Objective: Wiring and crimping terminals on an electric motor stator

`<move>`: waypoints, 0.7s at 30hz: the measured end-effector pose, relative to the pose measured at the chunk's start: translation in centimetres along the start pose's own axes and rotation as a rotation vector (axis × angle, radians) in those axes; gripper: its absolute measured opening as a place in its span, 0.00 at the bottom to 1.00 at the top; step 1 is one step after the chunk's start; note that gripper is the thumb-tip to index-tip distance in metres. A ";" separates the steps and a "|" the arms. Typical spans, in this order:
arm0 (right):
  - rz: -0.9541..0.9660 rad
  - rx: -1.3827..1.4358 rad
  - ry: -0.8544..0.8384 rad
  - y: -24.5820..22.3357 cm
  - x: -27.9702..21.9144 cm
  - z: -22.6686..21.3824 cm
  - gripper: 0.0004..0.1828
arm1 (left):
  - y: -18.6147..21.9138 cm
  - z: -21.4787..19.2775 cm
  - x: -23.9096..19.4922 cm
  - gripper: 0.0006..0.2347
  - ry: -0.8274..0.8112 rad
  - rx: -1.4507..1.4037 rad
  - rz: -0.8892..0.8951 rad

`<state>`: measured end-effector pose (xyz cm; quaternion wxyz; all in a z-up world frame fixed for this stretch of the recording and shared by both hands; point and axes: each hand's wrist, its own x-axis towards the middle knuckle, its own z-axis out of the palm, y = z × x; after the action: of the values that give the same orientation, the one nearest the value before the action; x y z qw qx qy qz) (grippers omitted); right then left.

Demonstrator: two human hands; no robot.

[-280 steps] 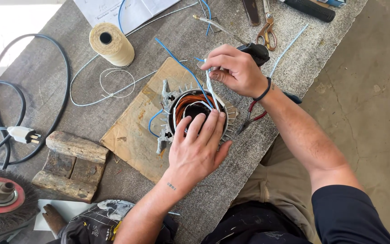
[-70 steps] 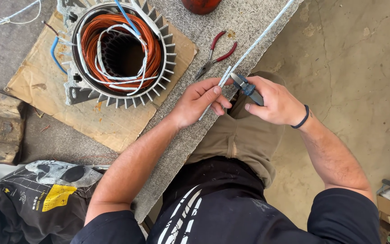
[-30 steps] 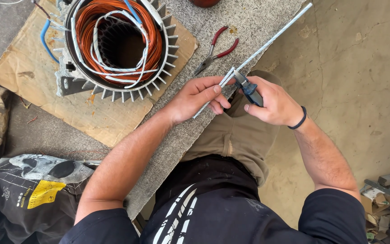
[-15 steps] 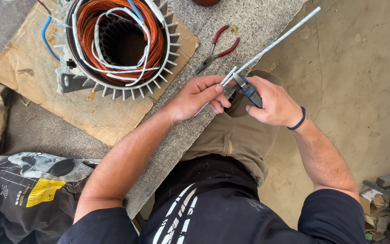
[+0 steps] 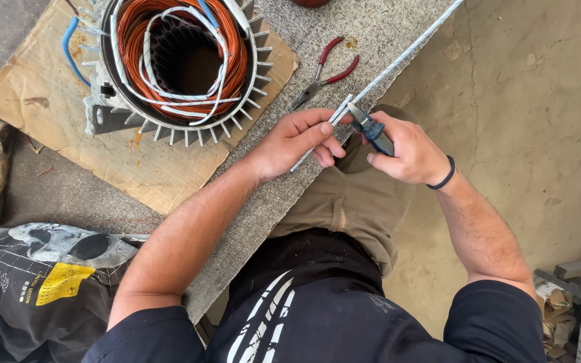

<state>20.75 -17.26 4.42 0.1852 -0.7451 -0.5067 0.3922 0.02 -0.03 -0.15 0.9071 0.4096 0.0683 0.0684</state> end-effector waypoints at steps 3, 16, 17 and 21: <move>-0.018 -0.021 0.007 -0.2 0.5 -0.5 0.27 | -0.2 0.0 0.0 0.15 0.005 0.004 0.006; 0.110 0.258 -0.046 -1.2 2.2 -0.8 0.11 | -0.8 0.2 0.2 0.16 0.114 -0.028 0.020; 0.104 0.232 -0.033 -1.3 2.2 -0.9 0.12 | -0.8 0.2 0.3 0.16 0.121 -0.027 0.023; 0.091 0.217 -0.019 -1.5 3.1 -1.0 0.11 | -1.0 -0.2 0.6 0.16 0.136 -0.057 0.019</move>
<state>21.13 -13.76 4.83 0.2421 -0.7391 -0.4287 0.4597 0.60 -0.44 -1.06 0.9111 0.3785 0.1239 0.1063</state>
